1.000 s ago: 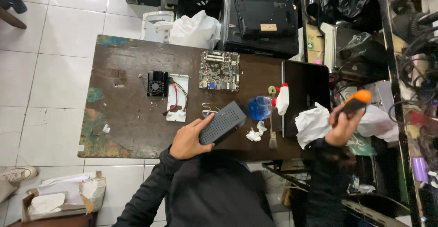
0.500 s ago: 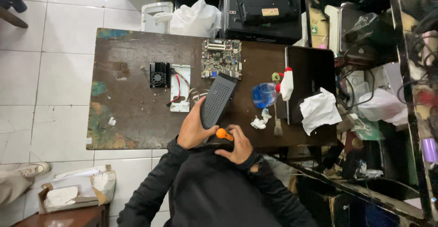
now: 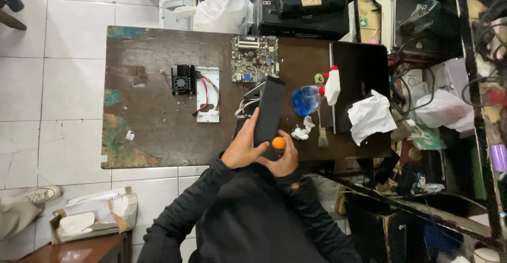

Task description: The person removes a metal cover from a computer case using a screwdriver, then uses a brush to clean dust from the interior of the case and a hard drive. The person places the cover and screwdriver on the table and continues brushing the components.

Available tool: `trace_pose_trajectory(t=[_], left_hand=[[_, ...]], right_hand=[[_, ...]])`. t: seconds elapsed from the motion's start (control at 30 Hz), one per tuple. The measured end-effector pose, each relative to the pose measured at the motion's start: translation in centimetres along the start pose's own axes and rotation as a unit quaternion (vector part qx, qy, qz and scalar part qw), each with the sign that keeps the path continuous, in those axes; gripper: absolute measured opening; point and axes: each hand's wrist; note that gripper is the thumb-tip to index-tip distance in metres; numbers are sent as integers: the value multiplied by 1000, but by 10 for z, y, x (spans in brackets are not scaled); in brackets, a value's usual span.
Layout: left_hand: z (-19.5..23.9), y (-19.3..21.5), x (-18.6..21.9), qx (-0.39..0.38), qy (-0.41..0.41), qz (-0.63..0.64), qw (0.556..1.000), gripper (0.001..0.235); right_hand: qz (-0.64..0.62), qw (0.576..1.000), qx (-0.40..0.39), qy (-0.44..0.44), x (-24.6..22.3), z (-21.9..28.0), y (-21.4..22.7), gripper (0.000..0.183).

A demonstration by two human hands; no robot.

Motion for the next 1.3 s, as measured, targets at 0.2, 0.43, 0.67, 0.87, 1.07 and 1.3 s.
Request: trace_pose_trajectory(t=[0.2, 0.43, 0.67, 0.87, 1.07, 1.3], left_hand=[[-7, 2, 21, -161, 55, 267, 949, 81], [-23, -46, 6, -174, 109, 406, 890, 59], [-29, -58, -22, -208, 45, 316, 925, 74], [-4, 0, -66, -20, -52, 48, 997, 36], [33, 20, -145, 216, 128, 78, 965, 56], [24, -4, -117, 86, 226, 530, 813, 82]], right_hand=[[-312, 929, -65, -188, 95, 0, 17, 29], [-338, 874, -189, -293, 136, -36, 36, 63], [-182, 908, -250, -284, 141, -27, 47, 44], [-276, 836, -196, -431, 154, -28, 43, 45], [-361, 806, -126, -452, 162, -34, 37, 41], [-438, 761, -108, -466, 151, -33, 36, 42]])
Point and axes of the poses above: each hand's wrist, its own z-axis away from the middle knuckle, its own y-axis out of the back of the hand, x = y × z, and after that the axes turned 8 degrees about -x, right-handed
